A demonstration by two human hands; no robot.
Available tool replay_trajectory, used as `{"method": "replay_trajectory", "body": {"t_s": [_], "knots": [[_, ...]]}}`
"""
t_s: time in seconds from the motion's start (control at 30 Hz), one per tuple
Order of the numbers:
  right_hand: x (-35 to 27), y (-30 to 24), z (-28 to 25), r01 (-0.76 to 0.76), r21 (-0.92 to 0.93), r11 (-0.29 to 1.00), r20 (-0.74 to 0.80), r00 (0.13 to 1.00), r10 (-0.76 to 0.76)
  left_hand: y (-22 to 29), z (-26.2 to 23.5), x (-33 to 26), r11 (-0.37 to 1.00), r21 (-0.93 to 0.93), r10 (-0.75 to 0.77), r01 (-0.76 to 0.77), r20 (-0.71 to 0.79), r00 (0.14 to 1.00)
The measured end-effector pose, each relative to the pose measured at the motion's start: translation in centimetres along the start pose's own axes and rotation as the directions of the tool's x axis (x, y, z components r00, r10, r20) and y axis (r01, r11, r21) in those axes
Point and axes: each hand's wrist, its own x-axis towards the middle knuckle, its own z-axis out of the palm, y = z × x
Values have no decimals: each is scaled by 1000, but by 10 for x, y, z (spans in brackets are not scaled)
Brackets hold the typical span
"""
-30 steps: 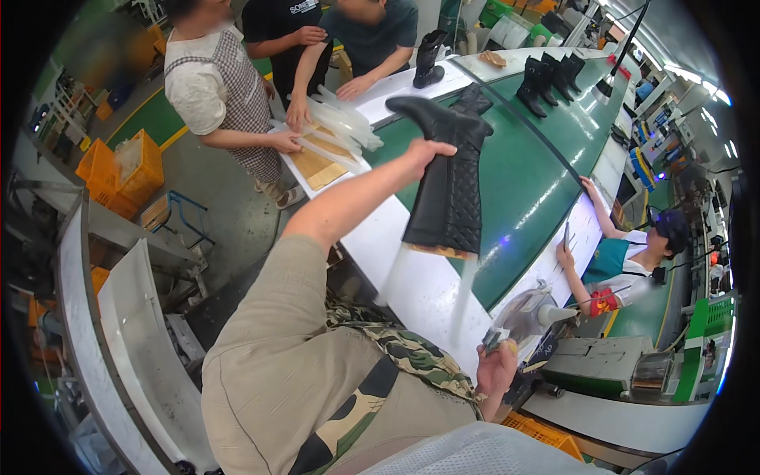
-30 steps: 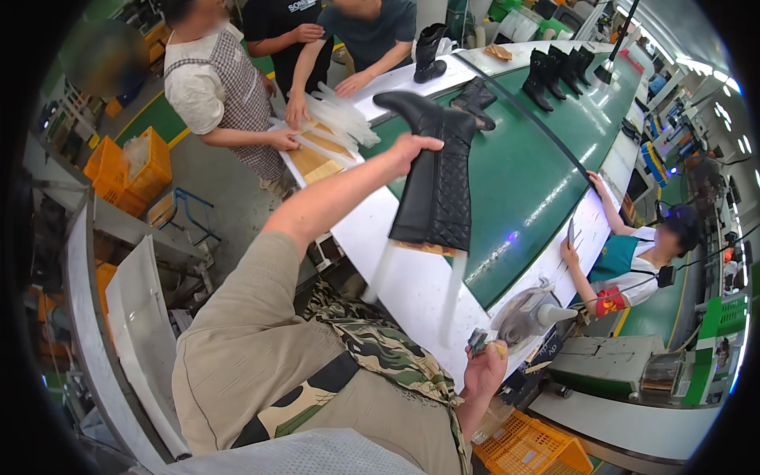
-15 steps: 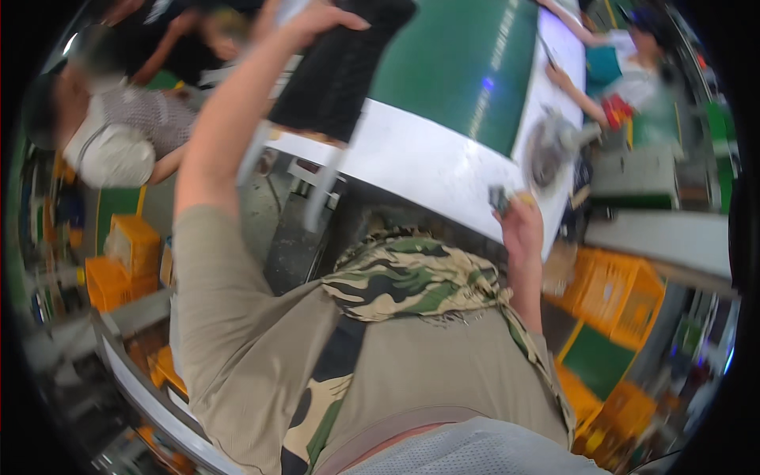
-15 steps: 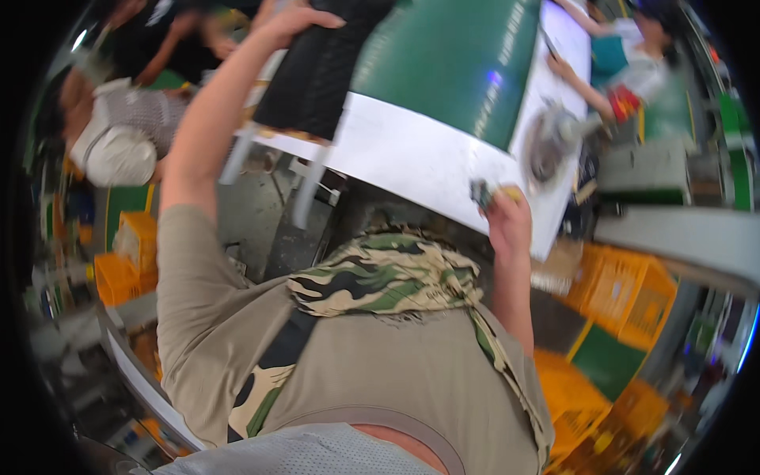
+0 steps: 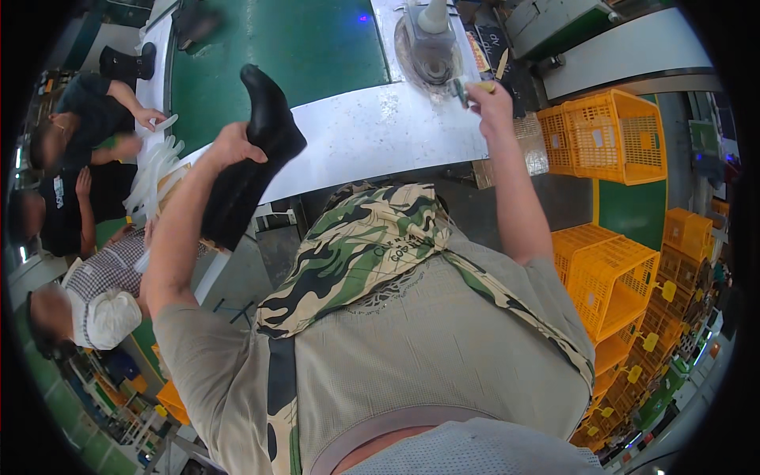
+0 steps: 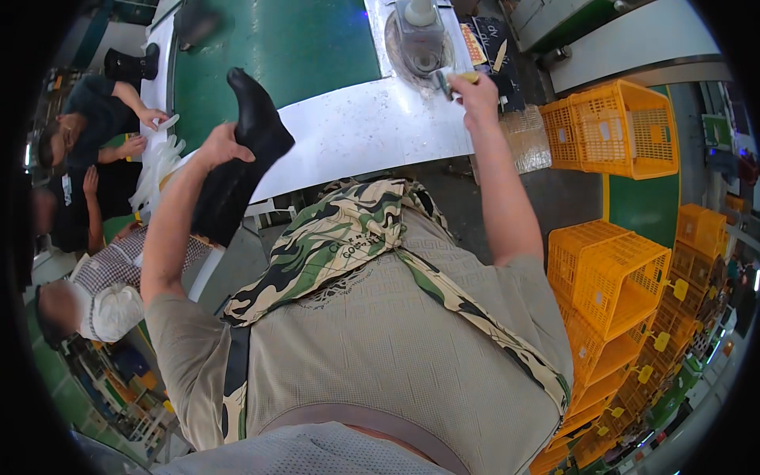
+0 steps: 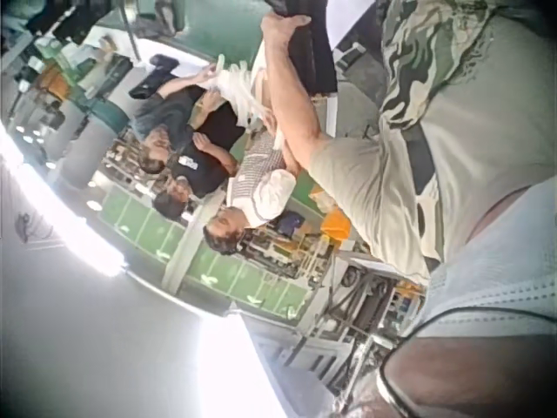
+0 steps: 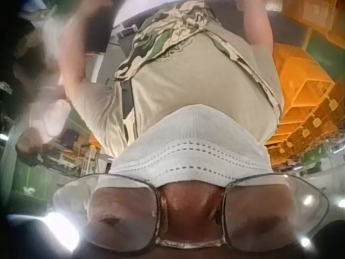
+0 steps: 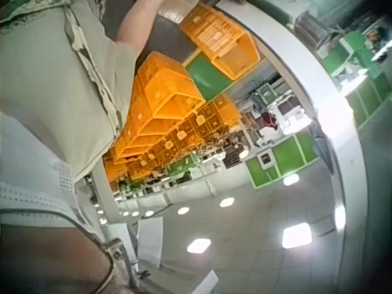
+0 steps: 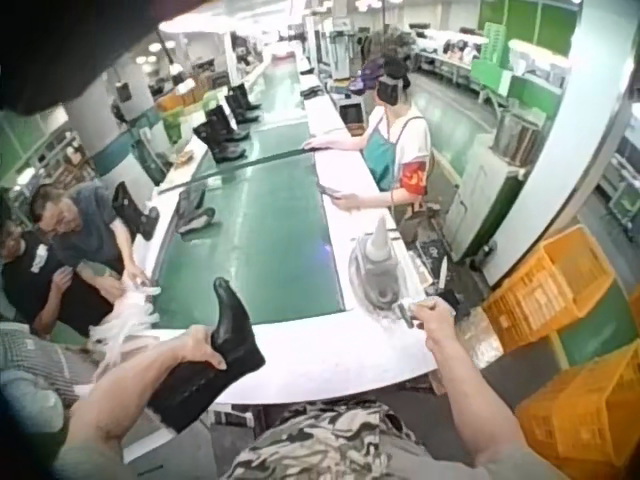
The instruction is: The person cleans the soles of black boots using a small brush and a yellow sponge. They pick up boots from a green conveyor belt, scrub the soles, and place them back on the belt. Other workers are visible in the background performing similar tasks.
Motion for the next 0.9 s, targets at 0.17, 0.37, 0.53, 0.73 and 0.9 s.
{"method": "replay_trajectory", "body": {"t_s": [0.17, 0.37, 0.53, 0.73, 0.9], "knots": [[66, 3, -2, 381, -585, 716, 100, 910, -402, 13, 35, 4, 997, 6, -73, 73, 95, 993], [97, 15, 30, 531, -735, 422, 332, 824, -459, 12, 57, -4, 991, -68, -108, 115, 101, 989], [106, 27, 44, 635, -734, 240, 456, 723, -519, 5, 70, -14, 928, -345, -105, 139, 117, 988], [113, 41, 50, 642, -755, 135, 519, 711, -476, -16, 84, -10, 909, -390, -117, 147, 98, 988], [113, 39, 52, 648, -746, 155, 511, 706, -490, -10, 84, -13, 879, -455, -121, 144, 78, 990]]}}
